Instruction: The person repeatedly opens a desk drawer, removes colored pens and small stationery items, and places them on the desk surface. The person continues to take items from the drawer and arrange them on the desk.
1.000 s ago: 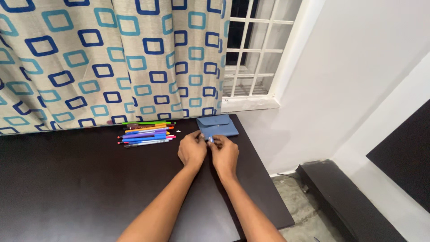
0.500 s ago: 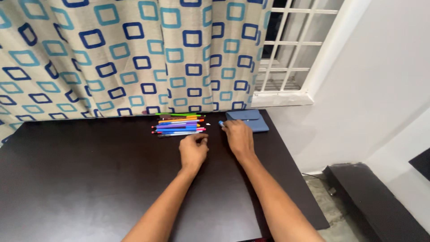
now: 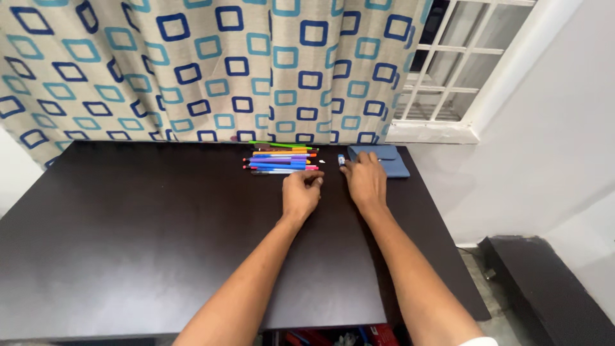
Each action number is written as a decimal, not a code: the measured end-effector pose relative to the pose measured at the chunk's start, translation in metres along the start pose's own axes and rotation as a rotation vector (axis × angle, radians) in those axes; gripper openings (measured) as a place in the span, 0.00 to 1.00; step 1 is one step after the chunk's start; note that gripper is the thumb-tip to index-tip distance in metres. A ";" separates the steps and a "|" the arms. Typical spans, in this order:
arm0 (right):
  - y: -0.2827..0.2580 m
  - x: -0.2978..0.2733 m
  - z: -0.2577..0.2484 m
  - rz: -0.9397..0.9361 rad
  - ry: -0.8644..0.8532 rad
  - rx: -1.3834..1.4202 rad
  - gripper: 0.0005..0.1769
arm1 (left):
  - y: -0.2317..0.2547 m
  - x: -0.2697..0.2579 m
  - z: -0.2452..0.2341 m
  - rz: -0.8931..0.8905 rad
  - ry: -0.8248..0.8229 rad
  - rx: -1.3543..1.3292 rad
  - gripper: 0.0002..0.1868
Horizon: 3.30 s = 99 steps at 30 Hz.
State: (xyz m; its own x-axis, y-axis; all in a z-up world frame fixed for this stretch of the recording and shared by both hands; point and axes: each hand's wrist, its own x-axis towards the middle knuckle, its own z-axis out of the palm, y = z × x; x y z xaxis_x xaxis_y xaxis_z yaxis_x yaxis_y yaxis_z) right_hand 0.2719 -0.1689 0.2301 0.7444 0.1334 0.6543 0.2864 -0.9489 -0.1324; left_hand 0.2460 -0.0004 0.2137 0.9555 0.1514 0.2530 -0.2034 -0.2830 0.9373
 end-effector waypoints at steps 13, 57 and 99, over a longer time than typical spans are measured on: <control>-0.044 -0.077 -0.070 -0.102 0.000 0.144 0.13 | -0.004 -0.016 -0.004 0.186 -0.314 -0.078 0.12; 0.013 -0.355 -0.027 0.132 -0.666 0.263 0.12 | -0.143 -0.278 0.038 -0.366 -0.570 0.544 0.16; -0.077 -0.205 -0.248 0.187 -0.209 0.730 0.12 | 0.120 -0.250 -0.075 0.002 -0.378 -0.155 0.11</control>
State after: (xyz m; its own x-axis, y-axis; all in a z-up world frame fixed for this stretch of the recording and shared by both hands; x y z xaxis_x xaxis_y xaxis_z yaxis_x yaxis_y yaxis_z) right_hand -0.0523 -0.1938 0.2907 0.8969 0.1100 0.4284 0.4154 -0.5425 -0.7302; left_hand -0.0329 -0.0014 0.2805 0.9604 -0.2157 0.1764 -0.2078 -0.1325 0.9692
